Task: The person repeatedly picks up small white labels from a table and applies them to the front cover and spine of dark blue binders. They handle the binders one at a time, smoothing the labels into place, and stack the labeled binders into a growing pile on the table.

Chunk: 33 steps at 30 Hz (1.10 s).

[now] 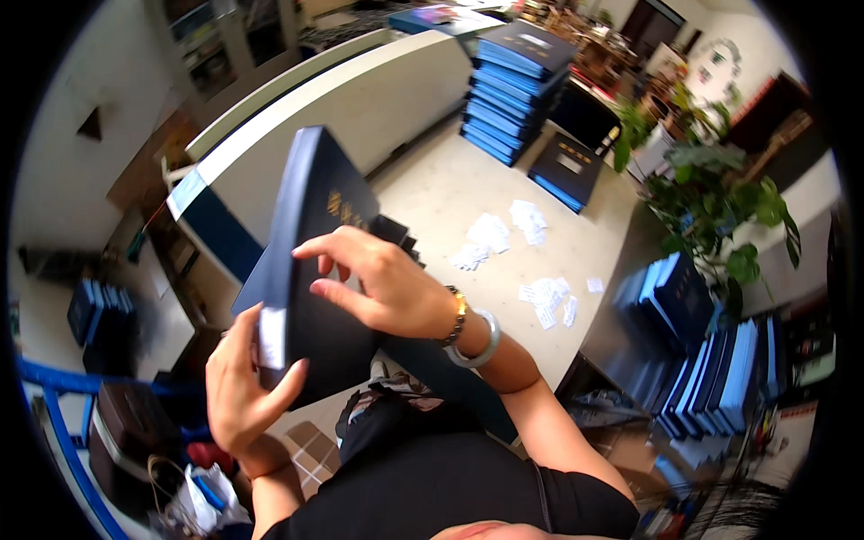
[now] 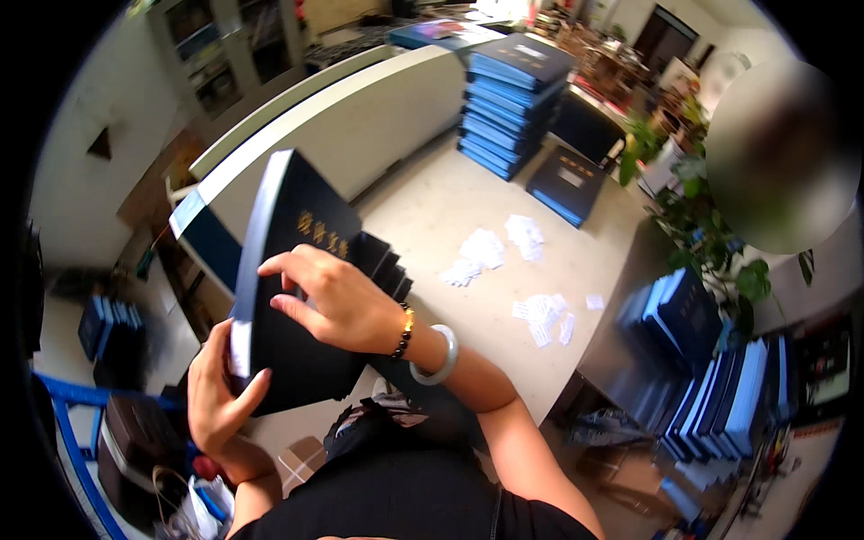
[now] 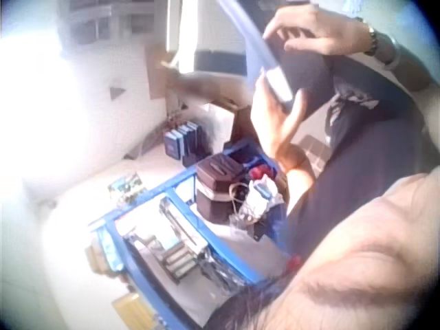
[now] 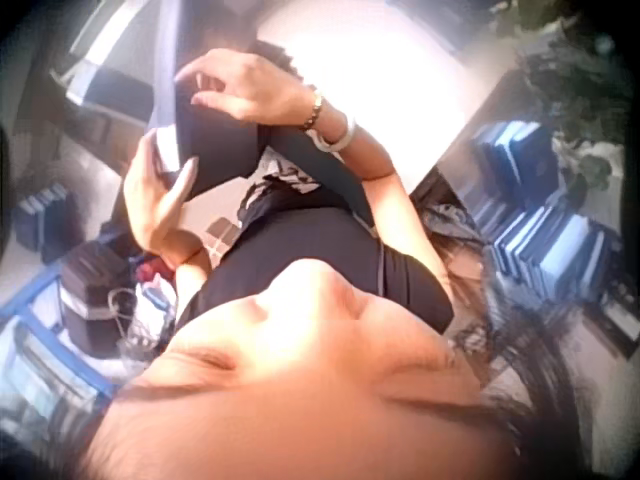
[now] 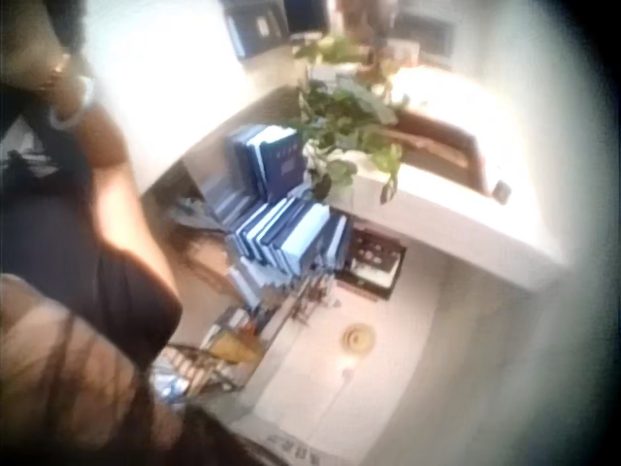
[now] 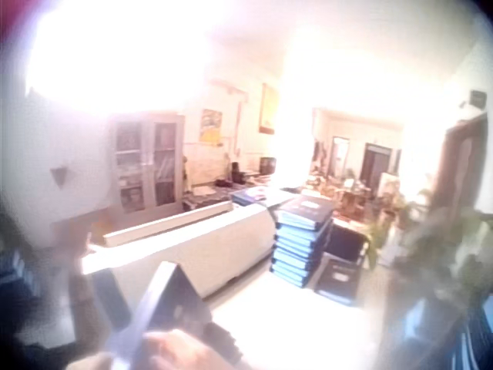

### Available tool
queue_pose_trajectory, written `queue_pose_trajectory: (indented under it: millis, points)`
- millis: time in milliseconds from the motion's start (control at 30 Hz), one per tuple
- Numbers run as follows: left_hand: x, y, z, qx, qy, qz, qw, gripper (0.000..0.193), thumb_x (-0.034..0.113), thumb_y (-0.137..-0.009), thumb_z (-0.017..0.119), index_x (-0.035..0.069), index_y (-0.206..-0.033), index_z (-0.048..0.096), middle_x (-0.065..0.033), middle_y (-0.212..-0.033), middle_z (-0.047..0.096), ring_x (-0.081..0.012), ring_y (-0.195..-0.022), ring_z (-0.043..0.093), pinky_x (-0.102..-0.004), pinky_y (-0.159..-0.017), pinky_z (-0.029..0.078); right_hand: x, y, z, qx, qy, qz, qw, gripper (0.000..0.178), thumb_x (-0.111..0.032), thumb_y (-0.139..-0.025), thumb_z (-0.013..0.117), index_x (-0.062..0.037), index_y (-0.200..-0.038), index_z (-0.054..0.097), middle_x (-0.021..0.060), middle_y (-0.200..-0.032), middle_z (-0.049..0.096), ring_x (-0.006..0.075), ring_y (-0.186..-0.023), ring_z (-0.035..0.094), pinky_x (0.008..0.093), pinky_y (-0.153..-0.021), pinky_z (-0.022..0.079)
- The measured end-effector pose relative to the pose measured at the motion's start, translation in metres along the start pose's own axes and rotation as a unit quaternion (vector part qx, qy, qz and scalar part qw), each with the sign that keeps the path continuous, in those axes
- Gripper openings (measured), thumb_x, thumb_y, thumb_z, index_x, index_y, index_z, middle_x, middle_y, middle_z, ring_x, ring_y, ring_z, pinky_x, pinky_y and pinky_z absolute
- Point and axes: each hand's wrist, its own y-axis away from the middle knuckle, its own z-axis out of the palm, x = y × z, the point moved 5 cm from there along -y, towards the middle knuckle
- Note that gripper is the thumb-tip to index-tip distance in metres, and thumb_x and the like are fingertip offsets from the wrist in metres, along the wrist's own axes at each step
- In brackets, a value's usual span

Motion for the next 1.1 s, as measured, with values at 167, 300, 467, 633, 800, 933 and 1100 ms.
queue_pose_trajectory:
  millis: [167,300,467,633,800,933,1100]
  points:
    - [-0.046,-0.030,-0.012,-0.157,0.265,-0.061,0.949,0.091,0.025,-0.065,0.082,-0.004,-0.141,0.041,-0.0148,-0.126,0.056,-0.0267,-0.117,0.056,-0.0325,-0.107,0.037,0.027,0.020,0.009,0.018,0.029,-0.028,0.999,0.042,-0.004,-0.084,0.069,-0.0042,-0.123,0.056,0.0151,-0.104,0.058,0.0324,-0.099,0.059,0.0391,-0.089,0.049]
    - [-0.083,-0.046,-0.002,-0.065,0.319,-0.140,0.935,0.102,0.028,-0.056,0.081,-0.004,-0.145,0.042,-0.0168,-0.120,0.060,-0.0263,-0.112,0.059,-0.0346,-0.102,0.043,0.052,0.048,0.009,0.034,0.070,-0.006,0.997,0.054,-0.003,-0.081,0.073,-0.0038,-0.131,0.052,0.0161,-0.117,0.059,0.0351,-0.113,0.056,0.0419,-0.098,0.046]
    - [-0.075,-0.051,-0.003,-0.056,0.302,-0.080,0.948,0.100,0.035,-0.053,0.074,-0.003,-0.142,0.048,-0.0164,-0.118,0.063,-0.0271,-0.109,0.063,-0.0343,-0.102,0.045,0.054,0.054,-0.030,0.104,0.211,-0.054,0.971,0.088,-0.012,-0.068,0.087,-0.0113,-0.143,0.042,0.0167,-0.141,0.040,0.0357,-0.132,0.042,0.0470,-0.109,0.039]
    - [-0.016,-0.093,0.019,-0.202,0.327,0.012,0.923,0.100,0.028,-0.049,0.076,-0.005,-0.140,0.049,-0.0169,-0.116,0.064,-0.0284,-0.106,0.063,-0.0326,-0.099,0.046,0.019,0.029,-0.120,0.019,0.453,-0.057,0.890,0.128,-0.038,-0.048,0.096,-0.0382,-0.154,0.025,0.0082,-0.161,0.023,0.0334,-0.150,0.017,0.0589,-0.123,0.006]
    - [0.042,-0.130,0.067,-0.403,0.218,0.228,0.859,0.090,0.020,-0.059,0.076,-0.009,-0.139,0.048,-0.0223,-0.104,0.067,-0.0297,-0.093,0.071,-0.0314,-0.092,0.050,-0.011,0.055,-0.180,-0.108,0.518,-0.002,0.848,0.113,-0.038,-0.048,0.094,-0.0154,-0.146,0.043,0.0061,-0.121,0.059,0.0253,-0.122,0.055,0.0554,-0.121,0.020]
    - [0.095,-0.158,0.102,-0.525,0.112,0.332,0.775,0.090,0.020,-0.062,0.078,-0.011,-0.140,0.046,-0.0223,-0.094,0.069,-0.0268,-0.067,0.072,-0.0300,-0.066,0.056,0.005,0.103,-0.201,-0.159,0.447,0.100,0.875,0.060,-0.043,-0.058,0.089,-0.0036,-0.088,0.055,0.0112,-0.071,0.063,0.0321,-0.071,0.067,0.0423,-0.060,0.052]
    - [0.080,-0.265,0.131,-0.448,0.389,0.229,0.772,0.084,0.050,-0.083,0.068,-0.001,-0.145,0.043,-0.0189,-0.111,0.069,-0.0250,-0.091,0.071,-0.0372,-0.083,0.057,0.053,0.144,-0.264,-0.038,0.317,0.159,0.934,0.055,-0.046,-0.060,0.092,-0.0073,-0.088,0.065,0.0096,-0.078,0.066,0.0271,-0.069,0.067,0.0329,-0.063,0.052]
